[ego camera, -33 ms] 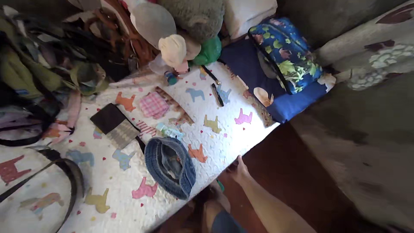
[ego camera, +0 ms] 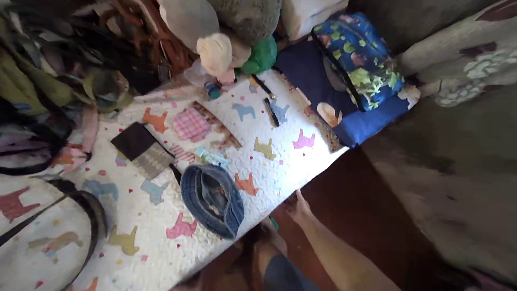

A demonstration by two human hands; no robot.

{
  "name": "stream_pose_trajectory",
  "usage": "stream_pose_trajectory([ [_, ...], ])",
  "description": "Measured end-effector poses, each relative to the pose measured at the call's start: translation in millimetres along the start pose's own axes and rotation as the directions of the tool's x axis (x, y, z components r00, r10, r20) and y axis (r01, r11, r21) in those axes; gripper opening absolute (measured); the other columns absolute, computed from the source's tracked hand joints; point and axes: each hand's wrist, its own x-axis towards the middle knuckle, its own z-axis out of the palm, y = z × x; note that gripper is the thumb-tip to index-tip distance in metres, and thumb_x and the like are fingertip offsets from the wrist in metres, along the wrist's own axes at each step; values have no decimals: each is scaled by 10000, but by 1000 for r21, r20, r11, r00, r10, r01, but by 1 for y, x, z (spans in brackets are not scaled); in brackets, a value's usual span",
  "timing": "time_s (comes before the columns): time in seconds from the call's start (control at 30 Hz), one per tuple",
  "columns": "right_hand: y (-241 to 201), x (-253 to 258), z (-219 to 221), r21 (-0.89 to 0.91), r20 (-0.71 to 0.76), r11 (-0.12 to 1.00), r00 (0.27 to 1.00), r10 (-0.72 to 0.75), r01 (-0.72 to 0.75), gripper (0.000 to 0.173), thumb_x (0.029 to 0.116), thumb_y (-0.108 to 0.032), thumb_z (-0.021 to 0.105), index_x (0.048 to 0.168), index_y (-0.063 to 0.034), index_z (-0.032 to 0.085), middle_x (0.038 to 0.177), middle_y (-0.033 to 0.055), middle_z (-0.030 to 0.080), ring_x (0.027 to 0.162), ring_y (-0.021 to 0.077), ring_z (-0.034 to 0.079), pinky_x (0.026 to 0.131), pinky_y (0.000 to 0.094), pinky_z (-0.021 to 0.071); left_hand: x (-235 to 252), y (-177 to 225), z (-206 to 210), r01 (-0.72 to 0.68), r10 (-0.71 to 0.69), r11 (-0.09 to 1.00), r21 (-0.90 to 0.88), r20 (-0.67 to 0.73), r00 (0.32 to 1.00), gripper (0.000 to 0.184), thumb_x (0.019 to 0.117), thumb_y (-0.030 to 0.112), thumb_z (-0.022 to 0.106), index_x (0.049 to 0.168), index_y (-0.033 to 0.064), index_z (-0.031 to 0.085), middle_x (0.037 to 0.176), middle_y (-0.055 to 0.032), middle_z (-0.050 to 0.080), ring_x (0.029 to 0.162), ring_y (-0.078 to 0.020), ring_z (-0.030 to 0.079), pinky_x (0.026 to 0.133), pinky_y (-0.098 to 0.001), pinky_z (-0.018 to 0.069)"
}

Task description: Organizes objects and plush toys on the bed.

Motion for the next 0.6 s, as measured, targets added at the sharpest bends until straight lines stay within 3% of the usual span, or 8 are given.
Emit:
stream_pose_trajectory([
  [0.03, 4, -9, -10, -17, -6, 1000, 1000, 3, -3, 668, 1069, -560, 399, 1524, -70, 395, 1480, 183, 507, 1294, 306, 551, 1036, 486, 483, -42, 16, 29, 48, -37, 996, 81, -129, 991, 615, 1063, 576, 240, 1412, 98, 408, 1291, -163, 555, 1133, -307, 587, 893, -542, 527],
  [0.1, 13, -23, -21, -25, 15, 1000, 1000, 0, 0, 625, 1072, -436, 498, 1575, -117, 308, 1566, 151, 430, 1355, 273, 517, 1049, 423, 481, -85, 37, 59, 142, -102, 977, 161, -235, 967, 591, 1078, 543, 245, 1370, 66, 439, 1245, -151, 584, 1086, -283, 619, 893, -502, 538],
  [0.17, 16, -29, -17, -40, 69, 999, 998, -4, 7, 581, 1072, -315, 535, 1570, -122, 307, 1538, 139, 463, 1325, 248, 540, 1024, 396, 492, -98, 44, 67, 178, -138, 964, 196, -202, 970, 580, 1086, 522, 275, 1373, 45, 439, 1246, -156, 604, 1085, -273, 643, 900, -482, 548],
  [0.23, 18, -35, -8, -73, 98, 997, 995, 12, -5, 528, 1077, -289, 526, 1542, -108, 354, 1496, 132, 504, 1300, 238, 555, 1025, 396, 490, -103, 46, 63, 150, -111, 966, 210, -185, 976, 566, 1095, 501, 278, 1397, 45, 422, 1268, -153, 598, 1093, -255, 642, 913, -456, 548],
  [0.3, 16, -36, 4, -68, 76, 998, 997, 15, -10, 545, 1072, -380, 515, 1522, -97, 392, 1473, 148, 509, 1290, 258, 547, 1030, 417, 477, -101, 43, 61, 99, -50, 968, 229, -211, 976, 639, 1082, 564, 211, 1424, 59, 401, 1288, -150, 572, 1086, -236, 610, 897, -432, 519],
  [0.4, 11, -29, 19, -14, 92, 1000, 996, -10, 12, 675, 1047, -560, 454, 1527, -90, 386, 1494, 179, 489, 1309, 308, 545, 1040, 475, 496, -77, 30, 59, 16, 19, 982, 190, -183, 983, 835, 994, 746, 76, 1446, 112, 378, 1291, -143, 553, 1081, -257, 587, 863, -472, 514],
  [0.5, 12, -24, 21, 8, 135, 1000, 991, 10, -11, 717, 1049, -591, 420, 1547, -80, 352, 1503, 180, 488, 1316, 300, 552, 1050, 464, 505, -59, 17, 58, -26, 26, 1000, 6, -87, 996, 898, 928, 835, 93, 1518, 207, 345, 1445, -128, 507, 1255, -308, 540, 956, -594, 484],
  [0.6, 14, -32, 20, 5, 172, 998, 984, 55, -57, 731, 1049, -629, 347, 1520, -70, 376, 1461, 188, 522, 1279, 319, 578, 1020, 499, 519, -58, 17, 68, -96, 91, 990, -99, -54, 994, 845, 955, 793, 71, 1551, 249, 321, 1532, -95, 456, 1376, -306, 467, 1045, -651, 424],
])
